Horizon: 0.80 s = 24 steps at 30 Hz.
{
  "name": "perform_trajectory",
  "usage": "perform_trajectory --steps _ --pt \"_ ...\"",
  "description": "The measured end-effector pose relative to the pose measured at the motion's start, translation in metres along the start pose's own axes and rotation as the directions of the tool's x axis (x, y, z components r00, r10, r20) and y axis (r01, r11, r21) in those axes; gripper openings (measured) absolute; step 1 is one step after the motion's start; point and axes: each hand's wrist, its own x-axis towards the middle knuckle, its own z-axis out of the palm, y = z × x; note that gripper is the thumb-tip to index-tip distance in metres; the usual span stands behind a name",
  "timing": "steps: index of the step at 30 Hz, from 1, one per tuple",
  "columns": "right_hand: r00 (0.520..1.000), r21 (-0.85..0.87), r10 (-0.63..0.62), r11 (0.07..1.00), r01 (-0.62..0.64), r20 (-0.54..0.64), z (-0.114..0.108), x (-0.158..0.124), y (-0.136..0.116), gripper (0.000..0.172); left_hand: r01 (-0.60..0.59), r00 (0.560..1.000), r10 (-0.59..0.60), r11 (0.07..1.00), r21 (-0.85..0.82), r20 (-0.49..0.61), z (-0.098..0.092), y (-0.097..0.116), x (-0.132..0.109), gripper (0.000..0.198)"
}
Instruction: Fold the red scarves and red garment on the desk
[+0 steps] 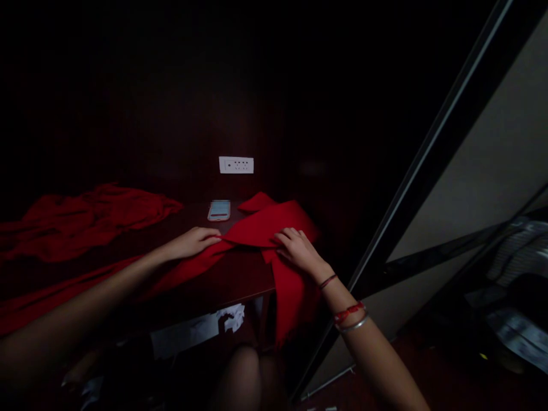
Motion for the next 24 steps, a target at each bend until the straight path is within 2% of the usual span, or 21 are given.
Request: perform_trajectory --steps 3,5,7,9,12,14,16,18,22,24 --pt "0.999 0.075 0.012 0.997 -0.010 -0.029 0.005 0.013 0.004 0.024 0.072 0.997 -0.072 0.997 -0.004 -0.020 -0.008 -0.016 0.011 0.027" --pt "0.995 0.193 0.070 0.980 -0.056 -0.070 0.008 0.023 0.013 0.021 0.162 0.987 -0.161 0.984 0.072 -0.018 -0.012 -0.023 0.018 0.027" --pt "0.986 0.320 0.138 0.942 -0.100 -0.097 0.011 0.033 0.023 0.022 0.256 0.967 -0.252 0.945 0.205 -0.049 -0.011 -0.022 0.027 0.024" --pt "0.975 0.411 0.200 0.900 -0.145 -0.095 0.014 0.042 0.032 0.024 0.275 0.961 -0.252 0.909 0.314 -0.113 -0.002 -0.011 0.038 0.031" --pt "0.961 0.514 0.271 0.833 -0.205 -0.056 0.016 0.052 0.039 0.024 0.148 0.984 -0.102 0.925 0.349 -0.147 0.024 0.017 0.060 0.055" --pt "0.955 0.571 0.295 0.788 -0.231 -0.022 0.015 0.056 0.041 0.024 0.085 0.989 -0.045 0.954 0.288 -0.143 0.044 0.033 0.078 0.064" --pt "0.951 0.609 0.308 0.754 -0.246 0.004 0.012 0.055 0.042 0.024 0.057 0.986 -0.025 0.980 0.191 -0.162 0.057 0.041 0.097 0.054" --pt "0.949 0.594 0.317 0.765 -0.250 -0.008 0.007 0.049 0.042 0.026 0.034 0.987 -0.015 0.993 0.117 -0.162 0.062 0.042 0.111 0.038" --pt "0.938 0.391 0.326 0.883 -0.260 -0.113 -0.001 0.028 0.041 0.041 -0.073 0.992 0.084 0.990 0.118 -0.091 0.053 0.034 0.123 0.021" --pt "0.936 0.309 0.337 0.905 -0.292 -0.104 0.001 0.019 0.039 0.040 -0.120 0.990 0.130 0.978 0.170 -0.049 0.048 0.031 0.122 0.018"
